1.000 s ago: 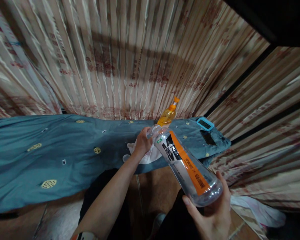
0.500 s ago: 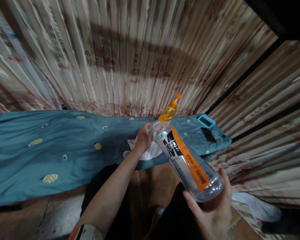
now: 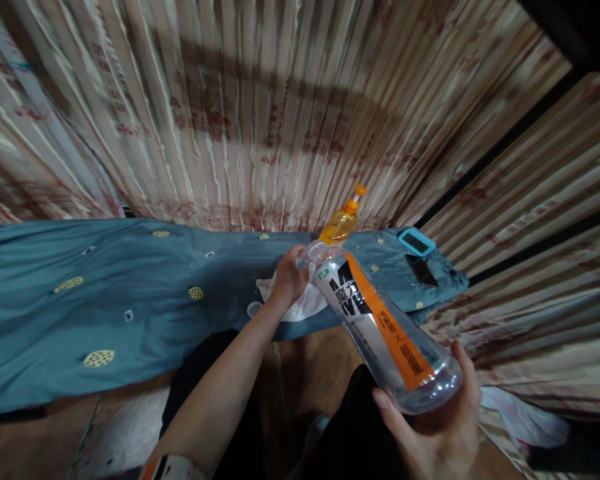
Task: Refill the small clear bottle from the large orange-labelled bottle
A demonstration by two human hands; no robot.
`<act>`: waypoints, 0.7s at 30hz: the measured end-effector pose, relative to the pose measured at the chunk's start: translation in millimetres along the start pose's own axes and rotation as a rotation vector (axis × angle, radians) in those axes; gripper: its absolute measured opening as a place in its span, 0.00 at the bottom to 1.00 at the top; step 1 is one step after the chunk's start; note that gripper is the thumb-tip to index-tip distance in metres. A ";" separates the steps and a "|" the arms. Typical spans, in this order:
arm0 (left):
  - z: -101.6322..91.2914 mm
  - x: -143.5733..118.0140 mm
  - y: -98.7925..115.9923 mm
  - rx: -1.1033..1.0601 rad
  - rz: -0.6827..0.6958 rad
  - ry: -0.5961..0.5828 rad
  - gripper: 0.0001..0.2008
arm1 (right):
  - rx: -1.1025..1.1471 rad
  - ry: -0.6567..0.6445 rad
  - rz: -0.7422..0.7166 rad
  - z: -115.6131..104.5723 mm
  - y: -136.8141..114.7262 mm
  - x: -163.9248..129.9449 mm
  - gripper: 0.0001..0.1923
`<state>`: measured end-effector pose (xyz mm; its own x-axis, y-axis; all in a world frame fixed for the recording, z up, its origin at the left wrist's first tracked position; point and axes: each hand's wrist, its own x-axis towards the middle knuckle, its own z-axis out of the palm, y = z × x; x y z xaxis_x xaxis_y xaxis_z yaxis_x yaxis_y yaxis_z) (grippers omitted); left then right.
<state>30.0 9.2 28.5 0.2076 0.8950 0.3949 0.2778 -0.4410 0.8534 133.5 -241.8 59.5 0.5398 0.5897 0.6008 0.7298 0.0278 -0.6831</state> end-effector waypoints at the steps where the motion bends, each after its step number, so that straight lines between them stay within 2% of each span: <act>1: 0.0 0.1 0.1 -0.006 -0.002 0.002 0.12 | -0.002 -0.005 0.008 -0.3 -0.2 0.3 0.54; 9: -1.5 -0.1 2.6 -0.012 -0.019 -0.007 0.11 | -0.053 0.024 -0.060 0.9 -4.4 5.0 0.53; 18: -1.8 0.2 3.5 -0.026 -0.014 -0.005 0.11 | -0.055 0.052 0.000 2.6 -10.1 8.0 0.52; 21: -1.1 0.2 4.3 -0.019 -0.020 0.006 0.10 | -0.059 0.032 -0.085 1.2 -5.7 8.2 0.52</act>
<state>30.2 7.5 32.6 0.1966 0.9039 0.3798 0.2637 -0.4219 0.8675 133.2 -236.2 67.8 0.4877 0.5611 0.6689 0.7963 0.0281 -0.6042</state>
